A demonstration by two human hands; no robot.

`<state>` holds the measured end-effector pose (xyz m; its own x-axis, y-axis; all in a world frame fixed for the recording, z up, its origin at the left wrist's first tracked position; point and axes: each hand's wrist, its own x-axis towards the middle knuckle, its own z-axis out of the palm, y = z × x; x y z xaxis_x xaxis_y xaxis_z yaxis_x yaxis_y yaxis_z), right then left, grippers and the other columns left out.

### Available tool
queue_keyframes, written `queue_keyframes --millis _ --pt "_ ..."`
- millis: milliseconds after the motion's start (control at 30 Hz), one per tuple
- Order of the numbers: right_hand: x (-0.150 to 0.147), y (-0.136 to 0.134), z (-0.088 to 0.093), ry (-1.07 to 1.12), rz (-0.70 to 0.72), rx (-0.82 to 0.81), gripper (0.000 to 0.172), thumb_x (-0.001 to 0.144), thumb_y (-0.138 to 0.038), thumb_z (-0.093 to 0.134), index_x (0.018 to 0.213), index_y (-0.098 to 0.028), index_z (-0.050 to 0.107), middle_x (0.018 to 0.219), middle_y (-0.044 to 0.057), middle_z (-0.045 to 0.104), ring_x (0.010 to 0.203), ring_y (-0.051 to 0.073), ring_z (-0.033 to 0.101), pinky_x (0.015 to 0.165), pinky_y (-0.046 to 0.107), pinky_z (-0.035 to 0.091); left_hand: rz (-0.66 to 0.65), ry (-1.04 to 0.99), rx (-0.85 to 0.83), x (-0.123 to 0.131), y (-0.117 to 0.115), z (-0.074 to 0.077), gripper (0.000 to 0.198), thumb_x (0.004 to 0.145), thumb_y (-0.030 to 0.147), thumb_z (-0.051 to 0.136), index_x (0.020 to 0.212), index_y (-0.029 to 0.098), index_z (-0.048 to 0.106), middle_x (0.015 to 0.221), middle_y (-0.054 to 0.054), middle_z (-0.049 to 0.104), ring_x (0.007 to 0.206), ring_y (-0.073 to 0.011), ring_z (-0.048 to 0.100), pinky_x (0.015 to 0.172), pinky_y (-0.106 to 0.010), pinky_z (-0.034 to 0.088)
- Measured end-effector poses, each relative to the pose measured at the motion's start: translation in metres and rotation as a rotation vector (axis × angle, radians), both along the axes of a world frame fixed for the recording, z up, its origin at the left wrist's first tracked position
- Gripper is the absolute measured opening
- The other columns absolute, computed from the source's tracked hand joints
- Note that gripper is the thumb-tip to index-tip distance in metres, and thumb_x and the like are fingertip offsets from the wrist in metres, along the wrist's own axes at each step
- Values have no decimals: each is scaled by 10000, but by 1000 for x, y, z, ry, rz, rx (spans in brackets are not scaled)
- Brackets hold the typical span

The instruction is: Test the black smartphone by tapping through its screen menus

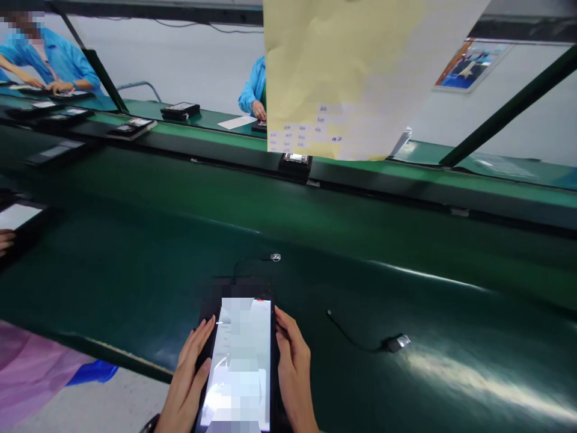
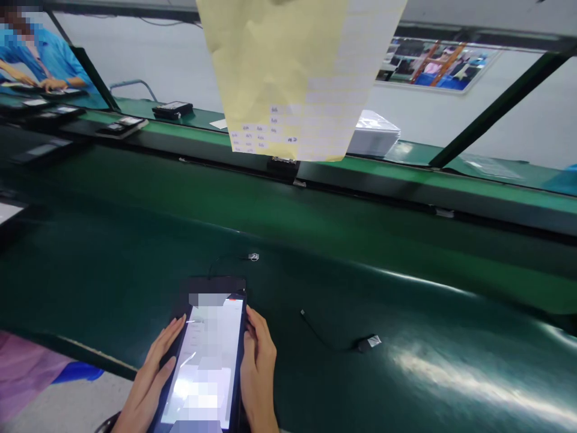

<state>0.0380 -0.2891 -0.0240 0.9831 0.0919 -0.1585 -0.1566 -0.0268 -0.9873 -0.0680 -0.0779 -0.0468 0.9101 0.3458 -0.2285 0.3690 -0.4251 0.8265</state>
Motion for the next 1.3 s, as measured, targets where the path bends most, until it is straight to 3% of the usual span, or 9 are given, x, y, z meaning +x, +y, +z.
queue_keyframes --millis 267,533,733,933,1100,1300 --pt "1 -4 6 28 80 87 390 1001 -412 501 1351 -276 604 1424 73 594 1312 247 561 1110 402 459 -14 -43 14 2 -7 8 477 1039 499 398 1509 540 332 1660 102 335 1550 -232 213 1282 -620 88" --pt "1 -12 -6 8 196 142 510 967 -428 619 1455 -343 498 1557 58 468 1417 285 457 1191 510 355 -15 -70 2 4 -15 19 456 1061 463 353 1501 571 305 1653 128 332 1553 -177 199 1298 -543 63" --pt "-1 -13 -7 17 212 112 533 982 -397 605 1483 -303 448 1564 100 442 1409 294 461 1192 550 349 -36 -99 -5 3 -14 17 470 1062 441 358 1520 534 306 1667 112 321 1562 -177 183 1301 -545 50" --pt "-21 -20 21 34 464 -30 918 927 -391 689 1626 -348 96 1720 36 91 1572 266 124 1270 523 163 -27 -107 -18 2 -13 17 477 1057 445 381 1517 548 308 1663 111 332 1563 -196 190 1296 -573 76" --pt "-29 -13 35 18 565 -241 1052 862 -429 742 1629 -373 23 1717 22 -106 1574 342 4 1233 621 174 -44 -122 -35 5 -15 22 487 1065 428 358 1541 505 288 1670 85 323 1563 -191 186 1301 -558 64" --pt "-28 -13 29 -70 572 -255 1024 897 -429 716 1628 -374 1 1718 8 -105 1570 326 -87 1236 629 150 -51 -112 -47 5 -16 24 485 1068 436 341 1533 543 256 1670 123 311 1565 -170 173 1305 -548 55"
